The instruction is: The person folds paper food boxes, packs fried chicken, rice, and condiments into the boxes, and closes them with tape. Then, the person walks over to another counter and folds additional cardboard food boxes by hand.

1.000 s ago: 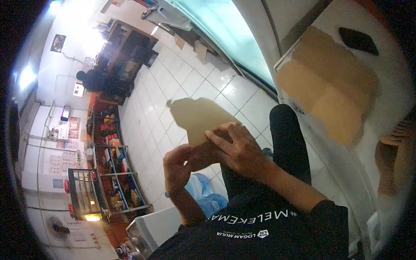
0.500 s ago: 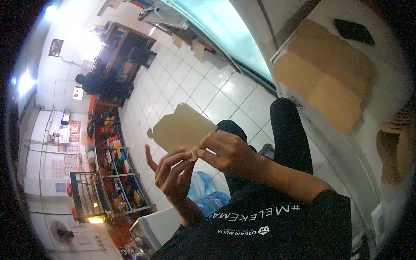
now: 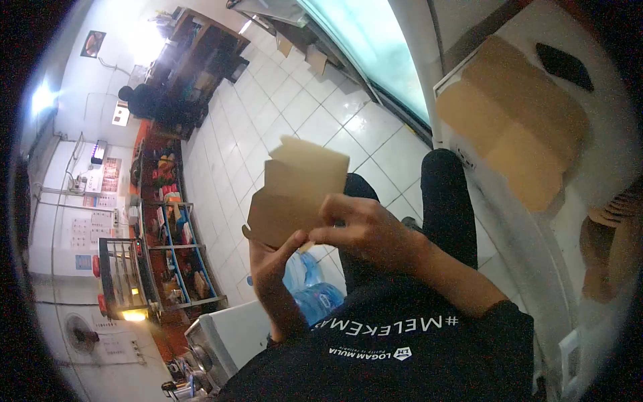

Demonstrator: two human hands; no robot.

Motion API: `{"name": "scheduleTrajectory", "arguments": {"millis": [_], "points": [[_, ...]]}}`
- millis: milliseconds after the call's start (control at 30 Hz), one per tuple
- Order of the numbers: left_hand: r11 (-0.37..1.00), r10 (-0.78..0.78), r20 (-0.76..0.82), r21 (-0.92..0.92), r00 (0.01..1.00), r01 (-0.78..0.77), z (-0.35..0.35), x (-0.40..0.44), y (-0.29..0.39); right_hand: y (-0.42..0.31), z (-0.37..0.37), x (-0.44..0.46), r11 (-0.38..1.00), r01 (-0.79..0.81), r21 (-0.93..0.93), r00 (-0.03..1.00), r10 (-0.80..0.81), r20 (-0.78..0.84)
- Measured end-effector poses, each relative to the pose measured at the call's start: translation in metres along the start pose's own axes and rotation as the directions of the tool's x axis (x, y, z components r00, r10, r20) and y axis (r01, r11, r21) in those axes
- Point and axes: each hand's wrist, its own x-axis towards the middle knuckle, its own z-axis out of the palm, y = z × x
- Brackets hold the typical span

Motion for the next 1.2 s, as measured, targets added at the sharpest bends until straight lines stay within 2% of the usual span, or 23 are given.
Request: {"name": "scheduleTrajectory", "arguments": {"millis": [67, 133, 200, 233, 300, 400, 533, 600, 633, 700, 733, 800, 900, 1033, 1100, 1200], "points": [[0.997, 0.076, -0.073, 0.009, 0.994, -0.075, 0.013, 0.003, -0.007, 0.004, 0.008, -0.004, 0.984, -0.14, 0.111, 0.987, 0.147, -0.059], [0.992, 0.042, -0.143, -0.111, 0.989, -0.058, 0.028, 0.004, -0.011, 0.008, 0.018, -0.009, 0.939, -0.249, 0.236, 0.949, 0.285, -0.133], [0.972, -0.002, -0.207, -0.229, 0.978, -0.046, 0.038, 0.005, -0.013, 0.006, 0.019, -0.009, 0.919, -0.284, 0.273, 0.918, 0.343, -0.199], [0.984, -0.016, -0.228, -0.175, 0.973, -0.025, 0.04, 0.005, -0.015, 0.004, 0.018, -0.007, 0.908, -0.299, 0.293, 0.899, 0.371, -0.232], [0.998, -0.038, -0.276, -0.065, 0.96, 0.021, 0.041, 0.003, -0.023, -0.002, 0.018, -0.002, 0.91, -0.327, 0.254, 0.874, 0.394, -0.286], [0.966, 0.078, -0.346, -0.205, 0.935, -0.156, 0.051, 0.002, -0.035, -0.007, 0.023, 0.0, 0.907, -0.357, 0.224, 0.839, 0.417, -0.35], [0.959, 0.102, -0.385, -0.208, 0.917, -0.194, 0.059, -0.002, -0.029, -0.006, 0.033, 0.002, 0.929, -0.306, 0.21, 0.802, 0.37, -0.469], [0.961, 0.108, -0.409, -0.19, 0.906, -0.201, 0.061, -0.004, -0.028, -0.006, 0.03, 0.002, 0.931, -0.295, 0.214, 0.813, 0.363, -0.455], [0.978, 0.126, -0.335, -0.116, 0.934, -0.174, 0.06, -0.007, -0.022, -0.006, 0.028, 0.003, 0.933, -0.29, 0.215, 0.818, 0.358, -0.449], [0.99, 0.14, -0.177, 0.041, 0.974, -0.135, 0.054, -0.014, -0.007, -0.007, 0.013, 0.006, 0.918, -0.309, 0.25, 0.862, 0.381, -0.335], [0.97, 0.196, -0.087, 0.163, 0.977, -0.18, 0.049, -0.012, -0.009, -0.008, 0.007, 0.007, 0.909, -0.321, 0.268, 0.878, 0.391, -0.275], [0.877, 0.267, 0.109, 0.384, 0.958, -0.288, 0.041, -0.006, -0.015, -0.011, 0.003, 0.009, 0.911, -0.321, 0.259, 0.882, 0.387, -0.269], [0.694, 0.466, 0.128, 0.56, 0.875, -0.452, 0.042, 0.003, -0.014, -0.009, 0.001, 0.005, 0.926, -0.295, 0.235, 0.904, 0.35, -0.243], [0.695, 0.48, 0.064, 0.581, 0.875, -0.423, 0.045, -0.001, -0.008, -0.002, -0.007, 0.0, 0.963, -0.2, 0.179, 0.945, 0.238, -0.226], [0.676, 0.492, 0.042, 0.611, 0.87, -0.412, 0.052, -0.004, -0.007, 0.004, -0.001, -0.004, 0.905, -0.314, 0.287, 0.903, 0.378, -0.204], [0.701, 0.484, 0.043, 0.579, 0.874, -0.416, 0.053, -0.001, -0.001, 0.007, -0.002, -0.003, 0.881, -0.325, 0.345, 0.897, 0.402, -0.182]]}}
